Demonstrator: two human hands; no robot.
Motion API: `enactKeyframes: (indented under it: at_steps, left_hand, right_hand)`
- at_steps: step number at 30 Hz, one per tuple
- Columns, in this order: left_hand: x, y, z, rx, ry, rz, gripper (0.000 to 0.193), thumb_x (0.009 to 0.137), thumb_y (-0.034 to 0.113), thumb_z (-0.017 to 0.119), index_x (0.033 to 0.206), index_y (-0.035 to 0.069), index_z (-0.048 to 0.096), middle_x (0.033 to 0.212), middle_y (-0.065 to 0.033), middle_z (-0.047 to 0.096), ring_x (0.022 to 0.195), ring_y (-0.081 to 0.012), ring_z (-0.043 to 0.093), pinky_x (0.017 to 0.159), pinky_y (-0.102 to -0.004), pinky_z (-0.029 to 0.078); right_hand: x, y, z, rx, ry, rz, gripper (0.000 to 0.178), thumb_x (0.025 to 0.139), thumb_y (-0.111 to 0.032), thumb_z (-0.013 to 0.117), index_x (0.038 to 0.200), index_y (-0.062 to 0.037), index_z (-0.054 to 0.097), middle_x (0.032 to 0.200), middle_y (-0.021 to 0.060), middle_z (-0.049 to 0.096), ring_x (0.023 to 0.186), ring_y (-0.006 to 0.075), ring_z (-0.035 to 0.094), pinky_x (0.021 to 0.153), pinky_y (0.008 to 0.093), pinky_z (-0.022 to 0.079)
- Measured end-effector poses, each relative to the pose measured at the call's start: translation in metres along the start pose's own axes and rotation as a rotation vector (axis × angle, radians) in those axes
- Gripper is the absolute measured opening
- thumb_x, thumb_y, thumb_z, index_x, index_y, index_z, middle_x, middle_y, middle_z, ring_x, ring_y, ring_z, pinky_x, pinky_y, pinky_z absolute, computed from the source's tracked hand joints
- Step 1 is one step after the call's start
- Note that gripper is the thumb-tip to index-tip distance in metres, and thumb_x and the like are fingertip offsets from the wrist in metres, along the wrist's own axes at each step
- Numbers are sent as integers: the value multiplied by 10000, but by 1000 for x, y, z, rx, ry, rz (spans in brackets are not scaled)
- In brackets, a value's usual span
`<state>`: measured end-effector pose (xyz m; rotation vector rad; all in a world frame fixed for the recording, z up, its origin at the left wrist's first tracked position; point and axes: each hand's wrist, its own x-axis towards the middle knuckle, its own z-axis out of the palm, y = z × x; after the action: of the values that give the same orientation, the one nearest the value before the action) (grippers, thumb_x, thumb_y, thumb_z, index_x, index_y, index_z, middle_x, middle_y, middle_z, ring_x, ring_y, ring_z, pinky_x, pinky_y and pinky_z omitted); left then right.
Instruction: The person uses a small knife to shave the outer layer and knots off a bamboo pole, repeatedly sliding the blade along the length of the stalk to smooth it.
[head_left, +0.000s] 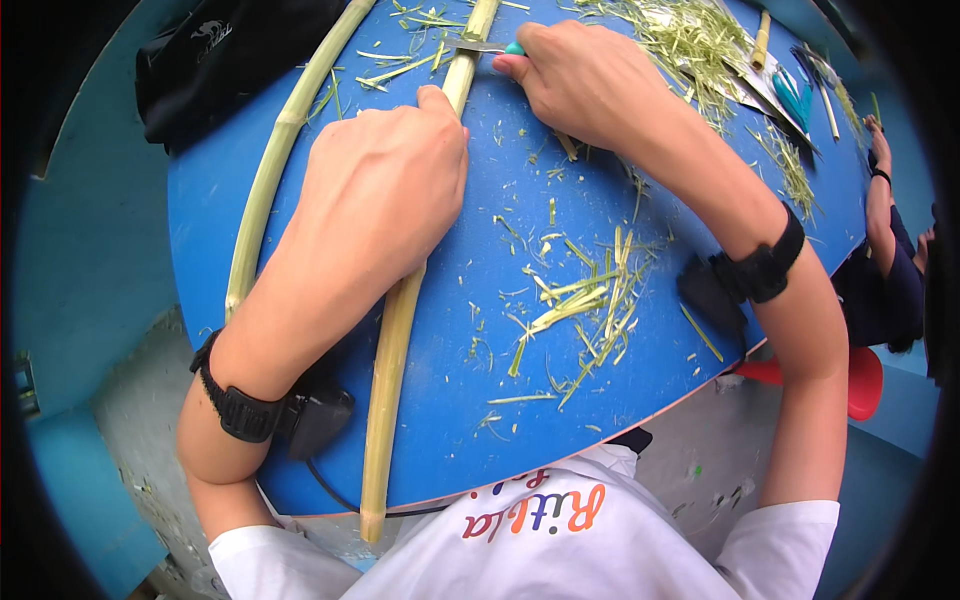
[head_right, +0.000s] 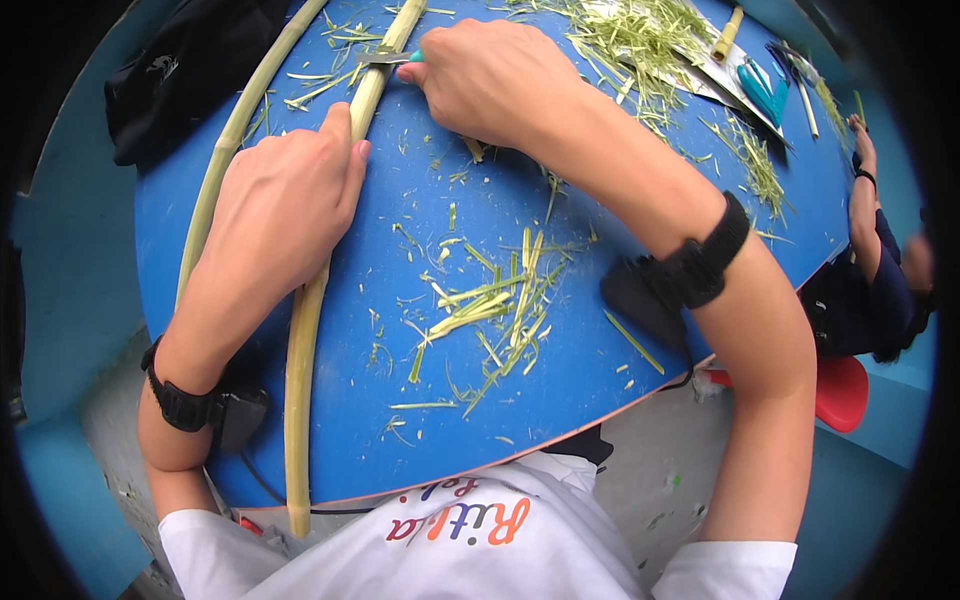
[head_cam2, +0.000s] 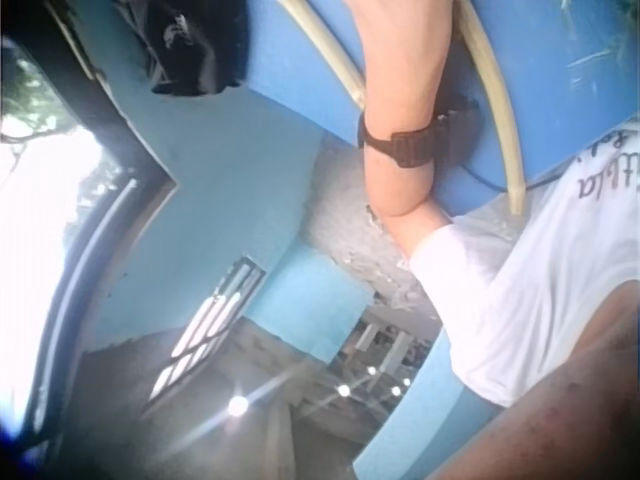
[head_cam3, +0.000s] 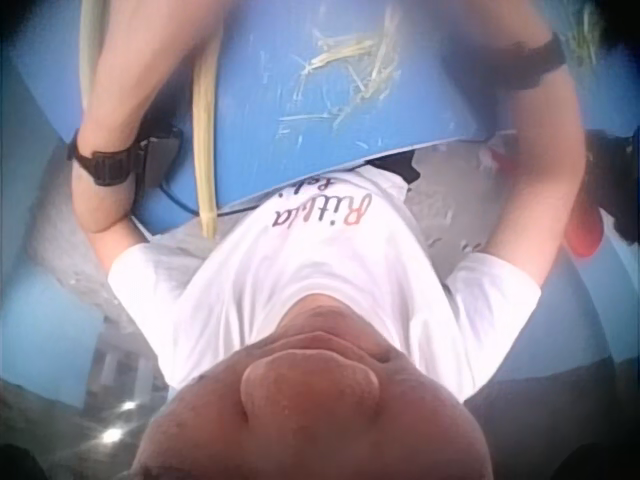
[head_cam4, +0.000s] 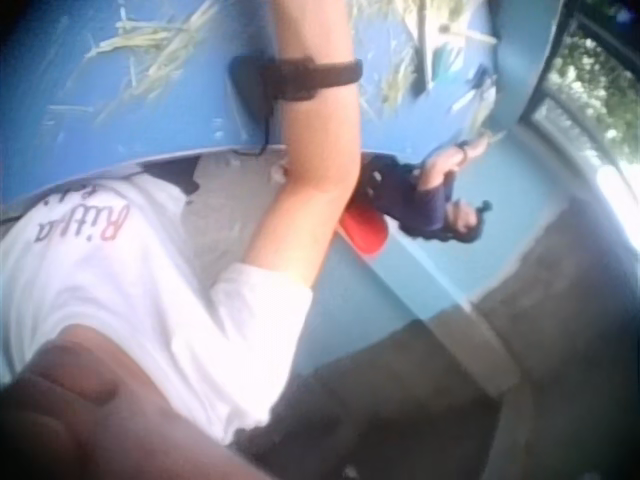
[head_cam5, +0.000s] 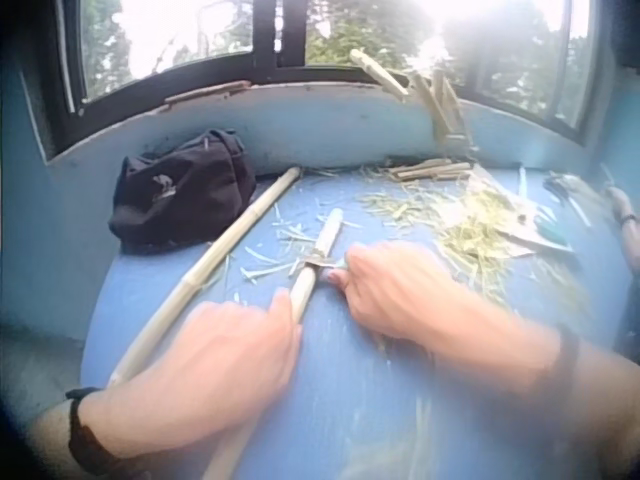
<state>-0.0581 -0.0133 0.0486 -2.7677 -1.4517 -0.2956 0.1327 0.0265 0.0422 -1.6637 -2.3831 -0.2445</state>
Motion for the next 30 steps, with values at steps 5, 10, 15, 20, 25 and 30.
enactKeyframes:
  at_steps: [5, 10, 15, 20, 25, 30]
  left_hand:
    - [4, 1, 6, 7, 32, -34, 266, 953, 217, 474, 897, -36, 532, 678, -218, 618, 660, -407, 617, 634, -499, 486]
    - [12, -1, 11, 49, 35, -53, 292, 956, 237, 464, 898, -38, 541, 715, -239, 625, 705, -420, 620, 663, -510, 482]
    - [12, -2, 18, 88, -24, -77, 272, 935, 217, 481, 891, -35, 573, 742, -228, 657, 695, -395, 655, 652, -492, 518]
    - [14, -13, 18, 77, 30, -94, 270, 932, 223, 488, 889, -29, 575, 748, -224, 661, 707, -392, 658, 659, -489, 521]
    - [14, -7, 20, -8, -35, -104, 293, 939, 245, 484, 915, -35, 564, 764, -239, 638, 750, -419, 625, 694, -513, 478]
    - [18, -6, 21, -76, 7, -155, 287, 937, 248, 477, 904, -25, 560, 799, -252, 631, 790, -426, 614, 719, -525, 460]
  right_hand:
    - [0, 1, 0, 112, -20, 1, 418, 931, -354, 521, 752, 0, 649, 728, 220, 648, 720, 399, 646, 659, 478, 510]
    - [13, -10, 6, 132, -68, 60, 410, 923, -344, 536, 778, 9, 687, 792, 244, 665, 767, 394, 663, 687, 471, 527]
    - [8, -22, 15, 160, -68, 117, 403, 931, -342, 526, 846, 11, 701, 831, 225, 679, 804, 390, 668, 723, 459, 534]
    - [6, -28, 12, 195, -88, 144, 403, 944, -335, 505, 875, 10, 701, 871, 224, 681, 832, 394, 665, 750, 473, 529]
    - [7, -25, 9, 180, -128, 181, 415, 943, -347, 501, 867, 10, 700, 868, 215, 685, 829, 392, 667, 753, 472, 528]
    - [30, -34, 18, 97, -109, 135, 427, 949, -357, 482, 863, -4, 706, 869, 212, 685, 832, 372, 670, 747, 469, 530]
